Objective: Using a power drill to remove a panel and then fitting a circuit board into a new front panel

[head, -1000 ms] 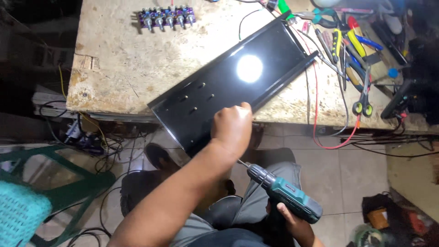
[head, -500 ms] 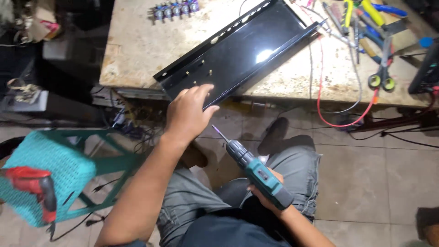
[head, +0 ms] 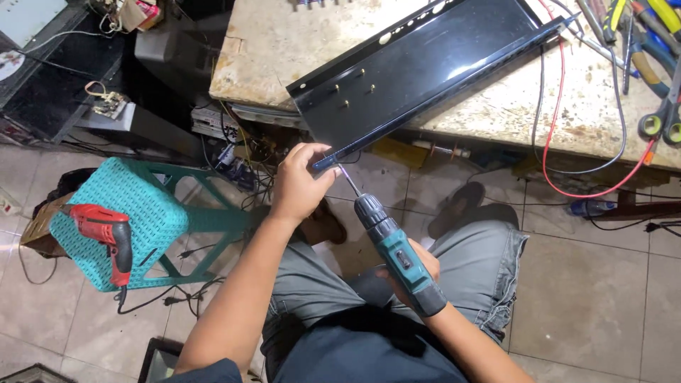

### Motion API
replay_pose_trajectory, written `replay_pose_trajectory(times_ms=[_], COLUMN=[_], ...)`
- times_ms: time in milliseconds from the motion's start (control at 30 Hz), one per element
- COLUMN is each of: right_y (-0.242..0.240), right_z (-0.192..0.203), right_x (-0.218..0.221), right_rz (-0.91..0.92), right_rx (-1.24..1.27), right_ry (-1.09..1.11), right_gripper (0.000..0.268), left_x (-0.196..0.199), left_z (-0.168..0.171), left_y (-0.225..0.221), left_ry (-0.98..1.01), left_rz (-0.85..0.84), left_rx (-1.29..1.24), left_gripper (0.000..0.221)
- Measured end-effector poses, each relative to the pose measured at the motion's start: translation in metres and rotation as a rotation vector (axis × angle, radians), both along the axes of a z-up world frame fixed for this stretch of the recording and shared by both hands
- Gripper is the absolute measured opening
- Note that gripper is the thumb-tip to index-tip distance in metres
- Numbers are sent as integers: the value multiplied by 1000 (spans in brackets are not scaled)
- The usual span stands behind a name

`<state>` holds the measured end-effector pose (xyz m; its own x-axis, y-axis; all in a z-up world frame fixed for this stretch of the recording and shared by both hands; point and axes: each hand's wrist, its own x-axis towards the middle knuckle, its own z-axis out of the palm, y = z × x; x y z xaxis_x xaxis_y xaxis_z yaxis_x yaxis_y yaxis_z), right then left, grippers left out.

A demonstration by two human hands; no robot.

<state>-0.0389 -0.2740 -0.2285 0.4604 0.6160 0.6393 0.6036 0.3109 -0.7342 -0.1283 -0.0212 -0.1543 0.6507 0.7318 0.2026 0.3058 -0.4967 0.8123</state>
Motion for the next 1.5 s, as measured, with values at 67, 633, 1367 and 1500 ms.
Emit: replay_pose_trajectory(times_ms=[67, 633, 1367, 1500], right_y=[4, 20, 8, 1], right_z=[-1, 14, 13, -12], right_x=[-4, -9, -2, 1], right_rz=[-19, 34, 4, -9], right_rx=[36, 163, -152, -213], right_ry=[-25, 48, -124, -181], right_gripper=[30, 29, 48, 50], left_x=[3, 10, 14, 15], left_z=[-9, -11, -22, -25], left_y=[5, 4, 8, 8], left_ry=[17, -36, 62, 79], left_rz=[23, 38, 85, 84], left_rx=[-25, 35, 158, 164], left_gripper=[38, 27, 17, 17])
